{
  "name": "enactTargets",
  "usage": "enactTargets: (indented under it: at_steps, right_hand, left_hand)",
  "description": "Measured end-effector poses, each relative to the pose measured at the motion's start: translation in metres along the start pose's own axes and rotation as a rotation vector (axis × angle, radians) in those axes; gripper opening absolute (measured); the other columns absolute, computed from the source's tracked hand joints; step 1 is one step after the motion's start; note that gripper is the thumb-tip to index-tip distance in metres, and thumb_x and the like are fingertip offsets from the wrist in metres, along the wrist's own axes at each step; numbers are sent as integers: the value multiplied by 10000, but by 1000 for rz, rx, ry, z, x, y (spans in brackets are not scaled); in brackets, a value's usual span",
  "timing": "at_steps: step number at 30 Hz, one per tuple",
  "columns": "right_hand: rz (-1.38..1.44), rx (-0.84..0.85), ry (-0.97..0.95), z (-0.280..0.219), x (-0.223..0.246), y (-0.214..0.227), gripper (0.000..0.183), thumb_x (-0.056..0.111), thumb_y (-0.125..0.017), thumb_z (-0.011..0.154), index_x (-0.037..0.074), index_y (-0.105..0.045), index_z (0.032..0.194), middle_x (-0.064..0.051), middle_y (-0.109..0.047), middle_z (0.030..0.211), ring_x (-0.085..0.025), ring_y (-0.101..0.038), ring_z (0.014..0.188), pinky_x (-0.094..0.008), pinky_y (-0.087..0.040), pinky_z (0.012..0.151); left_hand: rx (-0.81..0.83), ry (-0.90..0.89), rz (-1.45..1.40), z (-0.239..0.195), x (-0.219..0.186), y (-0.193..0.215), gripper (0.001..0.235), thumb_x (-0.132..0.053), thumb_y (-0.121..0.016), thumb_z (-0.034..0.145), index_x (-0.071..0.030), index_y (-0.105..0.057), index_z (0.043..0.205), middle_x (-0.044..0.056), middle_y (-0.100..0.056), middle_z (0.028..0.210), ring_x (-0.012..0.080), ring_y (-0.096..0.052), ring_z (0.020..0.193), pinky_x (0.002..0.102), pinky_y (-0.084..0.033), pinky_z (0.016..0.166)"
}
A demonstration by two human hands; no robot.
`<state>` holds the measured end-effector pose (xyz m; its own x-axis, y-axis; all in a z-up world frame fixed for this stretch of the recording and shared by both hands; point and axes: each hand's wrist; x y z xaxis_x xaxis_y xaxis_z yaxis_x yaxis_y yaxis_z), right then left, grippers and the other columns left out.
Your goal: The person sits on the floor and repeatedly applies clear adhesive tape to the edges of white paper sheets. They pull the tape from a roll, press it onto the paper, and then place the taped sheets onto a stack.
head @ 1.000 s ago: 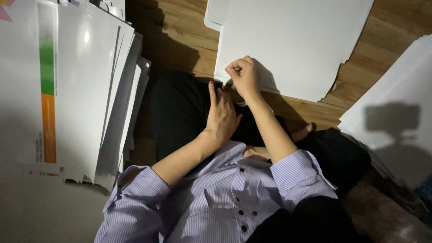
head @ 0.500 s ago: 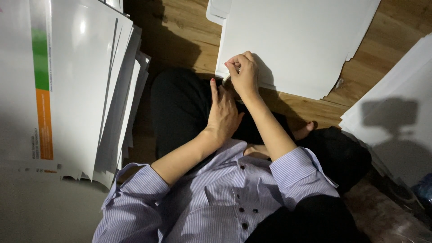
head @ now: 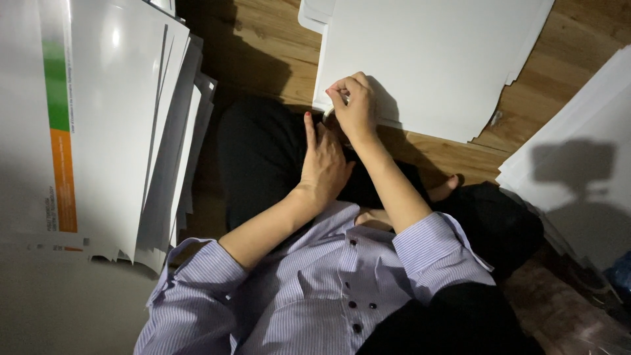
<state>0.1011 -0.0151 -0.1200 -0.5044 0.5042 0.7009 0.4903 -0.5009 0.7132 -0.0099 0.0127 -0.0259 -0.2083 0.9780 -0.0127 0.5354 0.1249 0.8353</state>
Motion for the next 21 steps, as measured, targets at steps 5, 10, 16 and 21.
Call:
enactTargets:
  at_steps: [5, 10, 16, 21]
  right_hand:
    - [-53, 11, -25, -1, 0, -3, 125, 140, -723, 733, 111, -602, 718, -17, -505, 734, -226, -592, 689, -309, -472, 594]
    - [-120, 18, -14, -3, 12, 4, 123, 153, -706, 750, 124, -587, 743, -14, -513, 763, -244, -612, 717, -342, -497, 589]
    - [-120, 61, -31, -2, 12, 5, 121, 141, -674, 785, 104, -564, 750, -17, -509, 785, -262, -632, 765, -354, -518, 600]
    - [-127, 67, -18, -3, 7, 0, 119, 104, -654, 795, 105, -546, 744, 0, -473, 787, -260, -630, 771, -337, -523, 613]
  left_hand:
    - [-15, 13, -5, -2, 2, 5, 654, -532, -290, 884, -5, -486, 1217, 129, -530, 1215, 334, -360, 1223, 694, 78, 1013]
    - [4, 60, -1, 10, 13, 1, 582, -444, -306, 893, -19, -452, 1263, 122, -472, 1292, 344, -320, 1244, 703, 69, 1002]
    - [-38, 172, -22, 35, 24, -25, 564, -340, -322, 882, 2, -337, 1331, 136, -406, 1326, 357, -327, 1220, 703, 15, 1019]
    - [51, 179, -42, 48, 25, -32, 598, -344, -318, 869, -60, -239, 1389, 127, -293, 1401, 378, -249, 1266, 725, 46, 988]
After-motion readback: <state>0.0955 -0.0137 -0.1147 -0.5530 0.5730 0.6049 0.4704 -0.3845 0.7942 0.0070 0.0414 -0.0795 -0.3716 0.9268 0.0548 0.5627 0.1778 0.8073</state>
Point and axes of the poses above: each hand's wrist, its own z-axis towards the middle knuckle, its own y-axis out of the back of the hand, x = y × z
